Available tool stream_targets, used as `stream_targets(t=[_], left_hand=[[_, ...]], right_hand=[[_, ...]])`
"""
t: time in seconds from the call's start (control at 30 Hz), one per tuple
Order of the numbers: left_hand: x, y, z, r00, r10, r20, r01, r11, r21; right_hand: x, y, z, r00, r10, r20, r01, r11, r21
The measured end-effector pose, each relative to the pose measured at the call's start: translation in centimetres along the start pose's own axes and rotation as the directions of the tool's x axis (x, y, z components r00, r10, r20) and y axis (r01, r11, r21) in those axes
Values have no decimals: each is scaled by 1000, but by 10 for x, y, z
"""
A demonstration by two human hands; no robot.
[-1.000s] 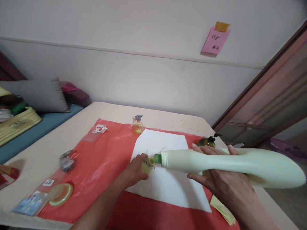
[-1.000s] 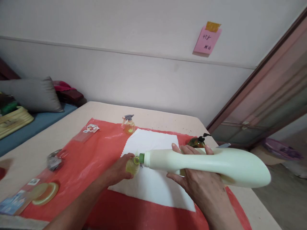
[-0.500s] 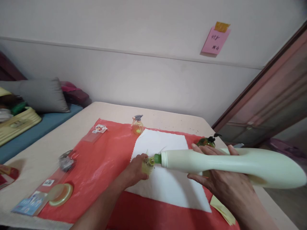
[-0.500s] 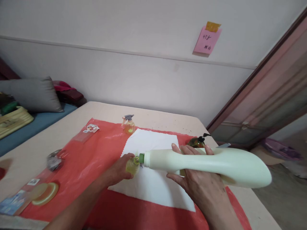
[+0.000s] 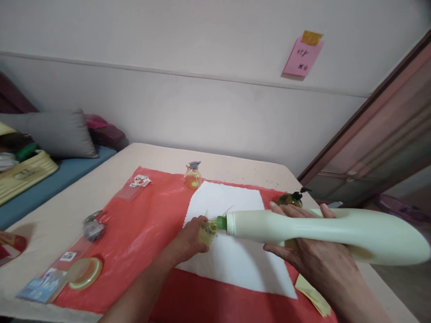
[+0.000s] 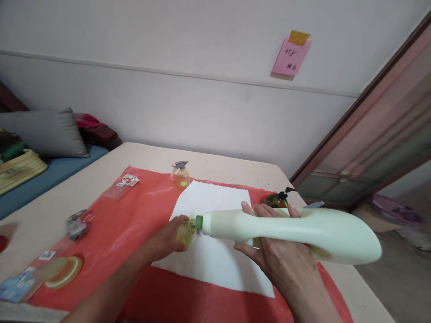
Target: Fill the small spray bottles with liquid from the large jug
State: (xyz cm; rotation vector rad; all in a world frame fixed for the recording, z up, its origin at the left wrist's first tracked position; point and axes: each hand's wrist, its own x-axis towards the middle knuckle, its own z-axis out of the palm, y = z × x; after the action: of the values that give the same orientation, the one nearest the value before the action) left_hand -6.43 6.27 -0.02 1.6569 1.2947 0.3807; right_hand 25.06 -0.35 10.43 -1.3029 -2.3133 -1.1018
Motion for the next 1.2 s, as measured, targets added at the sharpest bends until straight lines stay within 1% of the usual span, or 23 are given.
stream_targets(t=[0.17,0.53,0.7,0.9,1.2], left_hand=[[-1,0,-1,1000,-2,11,2,1000,-12],[-4,8,-3,999,-26,21,26,1000,5],[-1,4,-1,1000,-10,7,10,1000,-1],[-1,-1,-1,1000,-3,14,4,1000,-21],[-1,1,-1,1000,-9,9,9,1000,-2]], right_hand=[[0,0,1,1000,-1,4,1,1000,2],[0,0,1,1000,-23,-4,23,1000,-21],[-1,1,2,1000,-24,19,25,1000,-15],[-2,1,1,1000,-4,6,4,1000,2],[1,-1,1,1000,-2,-1,2,1000,-4]])
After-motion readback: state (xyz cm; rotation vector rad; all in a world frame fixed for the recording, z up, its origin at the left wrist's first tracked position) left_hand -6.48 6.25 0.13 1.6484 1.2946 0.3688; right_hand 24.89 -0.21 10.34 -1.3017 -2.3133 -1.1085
